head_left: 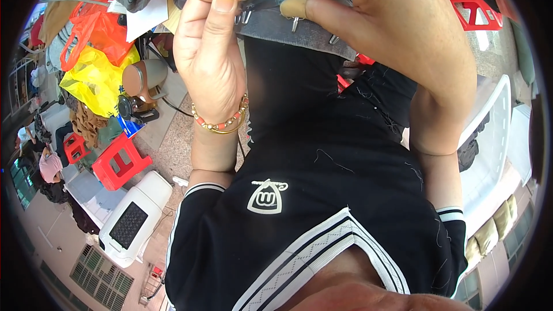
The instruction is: Trimming loose threads and inspecting hooks on grey garments in a workshop.
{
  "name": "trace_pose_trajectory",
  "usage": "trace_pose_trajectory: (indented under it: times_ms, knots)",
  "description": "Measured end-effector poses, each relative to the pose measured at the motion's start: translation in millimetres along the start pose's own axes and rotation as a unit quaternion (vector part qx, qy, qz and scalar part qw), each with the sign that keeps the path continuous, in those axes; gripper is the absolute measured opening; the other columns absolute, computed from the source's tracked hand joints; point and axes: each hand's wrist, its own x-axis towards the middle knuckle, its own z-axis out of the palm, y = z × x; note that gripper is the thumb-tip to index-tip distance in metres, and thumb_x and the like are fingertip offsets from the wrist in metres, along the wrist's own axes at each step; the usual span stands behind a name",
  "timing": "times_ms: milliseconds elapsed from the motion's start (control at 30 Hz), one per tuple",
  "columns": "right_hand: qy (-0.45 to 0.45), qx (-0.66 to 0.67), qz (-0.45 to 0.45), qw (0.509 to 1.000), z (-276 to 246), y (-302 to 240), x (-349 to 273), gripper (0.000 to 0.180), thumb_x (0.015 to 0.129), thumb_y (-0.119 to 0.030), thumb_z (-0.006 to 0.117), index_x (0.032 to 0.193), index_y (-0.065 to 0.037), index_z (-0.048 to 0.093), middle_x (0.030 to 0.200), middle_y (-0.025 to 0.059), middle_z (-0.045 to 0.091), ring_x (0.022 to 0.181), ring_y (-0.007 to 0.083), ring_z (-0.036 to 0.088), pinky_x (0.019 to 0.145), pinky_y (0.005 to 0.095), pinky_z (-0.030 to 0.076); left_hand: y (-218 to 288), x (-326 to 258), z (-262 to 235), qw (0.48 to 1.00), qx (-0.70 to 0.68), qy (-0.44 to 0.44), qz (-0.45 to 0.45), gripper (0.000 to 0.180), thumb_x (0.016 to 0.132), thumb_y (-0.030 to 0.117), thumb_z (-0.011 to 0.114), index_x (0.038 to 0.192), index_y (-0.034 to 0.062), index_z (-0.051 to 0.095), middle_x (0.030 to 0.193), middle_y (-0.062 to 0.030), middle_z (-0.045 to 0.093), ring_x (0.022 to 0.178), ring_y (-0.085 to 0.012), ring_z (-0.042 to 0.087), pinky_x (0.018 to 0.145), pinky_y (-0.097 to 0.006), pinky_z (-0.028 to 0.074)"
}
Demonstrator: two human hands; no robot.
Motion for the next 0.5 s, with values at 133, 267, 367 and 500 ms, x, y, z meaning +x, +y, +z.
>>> trace_pose_trajectory:
  times_ms: [133,267,367,500]
  knots:
    - [0.008,-0.015,-0.005,1.000,1,0,0,0.009,0.074,-0.008,0.068,0.071,-0.002,0.062,0.081,0.0093,0.055,0.079,0.0280,0.061,0.068,0.0375,0.049,-2,1,0,1.000,0.008,-0.001,-0.003,0.020,0.100,0.014,0.052,0.106,-0.0025,0.062,0.117,-0.0141,0.060,0.105,-0.0208,0.056,0.099,-0.034,0.039]
    - [0.029,-0.013,-0.023,0.999,5,9,-3,0.007,0.074,-0.008,0.067,0.072,-0.002,0.064,0.081,0.0100,0.055,0.078,0.0293,0.061,0.068,0.0382,0.049,9,3,17,0.999,-0.013,0.028,0.009,0.011,0.094,0.010,0.060,0.095,-0.0006,0.064,0.103,-0.0105,0.062,0.093,-0.0164,0.057,0.083,-0.028,0.042]
    - [0.094,0.062,-0.076,0.991,2,21,-11,0.013,0.075,-0.008,0.070,0.084,0.001,0.068,0.083,0.0133,0.060,0.077,0.0306,0.061,0.068,0.0359,0.050,10,2,13,0.997,0.043,-0.009,0.067,0.016,0.097,0.011,0.055,0.093,-0.0030,0.063,0.109,-0.0140,0.060,0.097,-0.0178,0.057,0.087,-0.030,0.041]
    - [0.149,0.133,0.017,0.980,2,33,-32,0.025,0.074,-0.005,0.076,0.096,0.004,0.069,0.084,0.0094,0.064,0.075,0.0183,0.061,0.066,0.0272,0.047,21,3,-1,0.968,0.188,-0.086,0.142,0.019,0.090,0.015,0.066,0.080,-0.0006,0.063,0.107,-0.0157,0.060,0.099,-0.0182,0.056,0.088,-0.031,0.041]
